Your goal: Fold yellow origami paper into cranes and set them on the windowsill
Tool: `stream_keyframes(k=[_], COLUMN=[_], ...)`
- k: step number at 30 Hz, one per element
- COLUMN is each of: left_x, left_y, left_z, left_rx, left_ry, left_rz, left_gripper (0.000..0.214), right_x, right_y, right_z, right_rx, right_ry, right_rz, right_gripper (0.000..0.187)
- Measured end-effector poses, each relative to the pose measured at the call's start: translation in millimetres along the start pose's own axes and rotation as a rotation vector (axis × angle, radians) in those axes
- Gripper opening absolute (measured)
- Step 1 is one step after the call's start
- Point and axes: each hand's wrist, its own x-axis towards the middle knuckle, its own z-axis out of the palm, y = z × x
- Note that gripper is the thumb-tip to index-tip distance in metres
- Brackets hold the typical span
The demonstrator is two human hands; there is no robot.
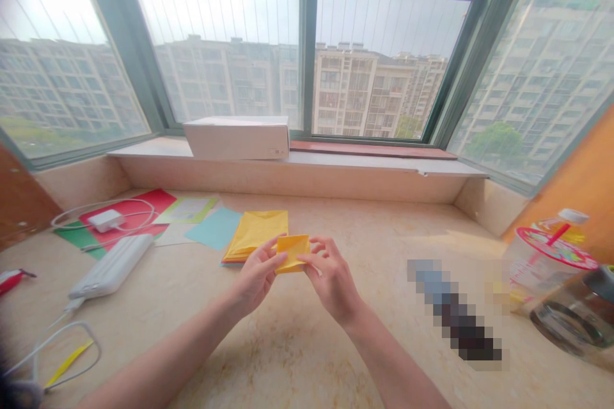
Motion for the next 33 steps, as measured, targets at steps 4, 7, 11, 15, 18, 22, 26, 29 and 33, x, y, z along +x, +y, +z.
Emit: stream_keyframes(k=[4,7,11,15,18,22,26,29,33], left_x=[-2,-6,-10,-8,-5,-3,-5,-7,-7], left_y=[1,3,3,0,-1,0,-1,-2,0], left_z=[0.4,0.6,1.3,0.8,-0.5,-0.7,1.8,3.8,4.9], left_rx=[0.064,0.106,0.106,0.131,0.152,0.193,0.172,0.17,0.276], left_ry=[-0.151,-0.184,-0.254,-0.218,-0.151,-0.122,-0.154,-0.198,-0.218], left_rz=[-0.013,-0.065,-0.172,-0.121,-0.074,-0.058,-0.041,-0.03,-0.009], left_gripper=[0.035,0.036,0.041,0.045,0.042,0.035,0.035,0.036,0.031], right_x=[1,2,4,5,7,9,10,10,7], right_y=[-3,-5,-3,-1,0,-2,-4,-3,2], right_z=[1,0,-2,-3,-5,-6,-5,-3,1], right_rx=[0.015,0.052,0.087,0.12,0.137,0.159,0.221,0.261,0.305], right_ry=[0.02,0.029,0.053,0.049,-0.002,-0.029,0.002,0.05,0.139], right_rz=[0.023,0.077,0.116,0.152,0.188,0.232,0.304,0.351,0.401], right_gripper=[0.015,0.01,0.01,0.009,0.011,0.017,0.024,0.026,0.028])
